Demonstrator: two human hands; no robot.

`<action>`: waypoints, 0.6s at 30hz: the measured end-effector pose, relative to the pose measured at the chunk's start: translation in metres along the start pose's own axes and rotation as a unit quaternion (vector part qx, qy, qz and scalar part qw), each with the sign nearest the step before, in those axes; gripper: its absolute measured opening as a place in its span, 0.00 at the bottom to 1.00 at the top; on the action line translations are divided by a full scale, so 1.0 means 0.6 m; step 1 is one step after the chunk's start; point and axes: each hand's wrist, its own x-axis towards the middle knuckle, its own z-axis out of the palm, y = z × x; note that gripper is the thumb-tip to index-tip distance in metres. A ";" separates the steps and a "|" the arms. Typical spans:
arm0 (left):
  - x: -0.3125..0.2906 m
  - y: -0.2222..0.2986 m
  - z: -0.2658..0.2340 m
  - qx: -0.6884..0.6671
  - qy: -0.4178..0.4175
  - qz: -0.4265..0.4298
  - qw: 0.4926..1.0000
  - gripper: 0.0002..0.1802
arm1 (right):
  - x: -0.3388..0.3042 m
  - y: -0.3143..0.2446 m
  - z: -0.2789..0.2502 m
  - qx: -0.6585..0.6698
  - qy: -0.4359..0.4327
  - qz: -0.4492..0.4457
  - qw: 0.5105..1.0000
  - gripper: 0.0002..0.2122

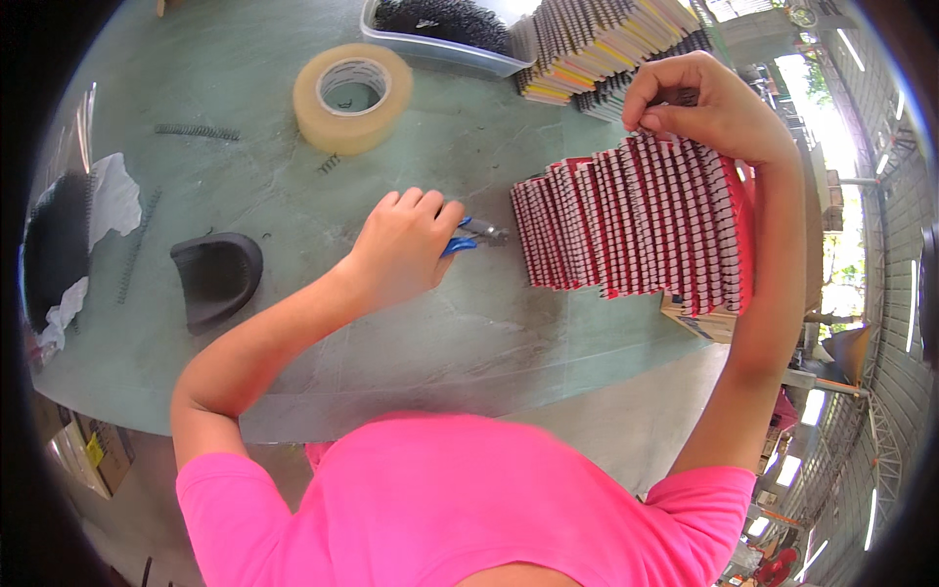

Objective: The person uses pliers to cut and bend the wire spirals on notebooks, stacks the notebooks on a table, and then places the stacks into a cardboard box.

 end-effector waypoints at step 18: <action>0.025 -0.043 -0.008 0.108 0.101 0.003 0.989 0.10 | 0.000 0.035 0.013 -0.051 0.325 -0.194 0.924 0.06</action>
